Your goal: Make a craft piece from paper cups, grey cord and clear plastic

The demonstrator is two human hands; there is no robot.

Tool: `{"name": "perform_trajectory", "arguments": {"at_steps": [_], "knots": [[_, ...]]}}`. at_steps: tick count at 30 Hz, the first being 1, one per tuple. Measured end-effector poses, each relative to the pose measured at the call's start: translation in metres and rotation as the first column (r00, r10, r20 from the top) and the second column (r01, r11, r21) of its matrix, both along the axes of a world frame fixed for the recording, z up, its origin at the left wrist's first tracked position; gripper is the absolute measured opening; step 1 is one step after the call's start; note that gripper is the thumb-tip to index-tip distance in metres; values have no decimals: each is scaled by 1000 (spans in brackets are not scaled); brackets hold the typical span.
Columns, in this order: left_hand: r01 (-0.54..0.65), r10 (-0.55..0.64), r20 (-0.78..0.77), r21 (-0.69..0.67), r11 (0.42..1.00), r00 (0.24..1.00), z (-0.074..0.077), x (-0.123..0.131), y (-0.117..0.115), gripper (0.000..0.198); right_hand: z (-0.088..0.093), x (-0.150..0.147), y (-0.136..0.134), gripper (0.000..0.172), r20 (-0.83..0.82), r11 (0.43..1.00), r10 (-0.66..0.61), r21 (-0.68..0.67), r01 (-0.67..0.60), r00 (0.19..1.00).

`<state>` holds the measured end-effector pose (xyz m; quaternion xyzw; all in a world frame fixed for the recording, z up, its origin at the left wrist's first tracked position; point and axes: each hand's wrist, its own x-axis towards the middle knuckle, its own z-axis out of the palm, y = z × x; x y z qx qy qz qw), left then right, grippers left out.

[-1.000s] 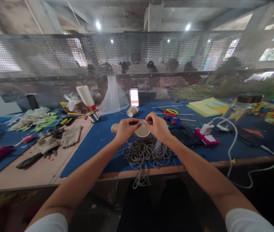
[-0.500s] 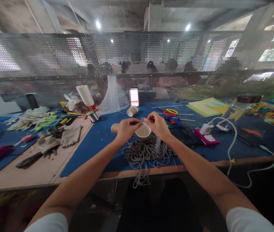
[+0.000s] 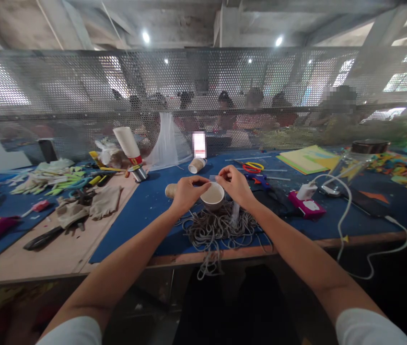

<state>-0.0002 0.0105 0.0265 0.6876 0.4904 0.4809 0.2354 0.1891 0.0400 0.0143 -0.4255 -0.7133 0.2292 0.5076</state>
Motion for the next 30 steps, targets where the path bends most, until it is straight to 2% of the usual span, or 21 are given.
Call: {"name": "perform_trajectory", "arguments": {"at_steps": [4, 8, 11, 14, 17, 22, 25, 30], "knots": [[-27, 27, 6, 15, 1000, 1000, 1, -1, 1, 15, 5, 2, -2, 16, 2, 999, 32, 35, -32, 999], [-56, 56, 28, -11, 998, 998, 4, -1, 1, 13, 18, 4, -14, 9, 110, 960, -45, 281, 13, 993], [-76, 77, 33, -15, 997, 996, 6, -1, 0, 12, 24, 4, -20, 4, 198, 931, -40, 364, -35, 979], [-100, 100, -7, 11, 995, 995, 7, -2, -1, 11, 22, 3, -19, 17, 267, 942, -14, 328, -77, 964], [-97, 98, -23, 35, 995, 995, 6, -2, -1, 13, 16, 3, -14, 31, 280, 968, 61, 218, -125, 958], [-61, 63, -31, 45, 997, 998, 4, -2, -2, 19, 9, 0, -11, 19, 176, 981, 150, 95, -169, 973], [-27, 27, 0, 34, 999, 1000, 3, -2, -1, 21, 7, -2, -10, 11, 147, 980, 156, 105, -172, 977], [42, -42, 72, 4, 999, 997, 2, -3, 1, 26, 5, -2, -8, 7, 133, 980, 119, 141, -137, 984]]}}
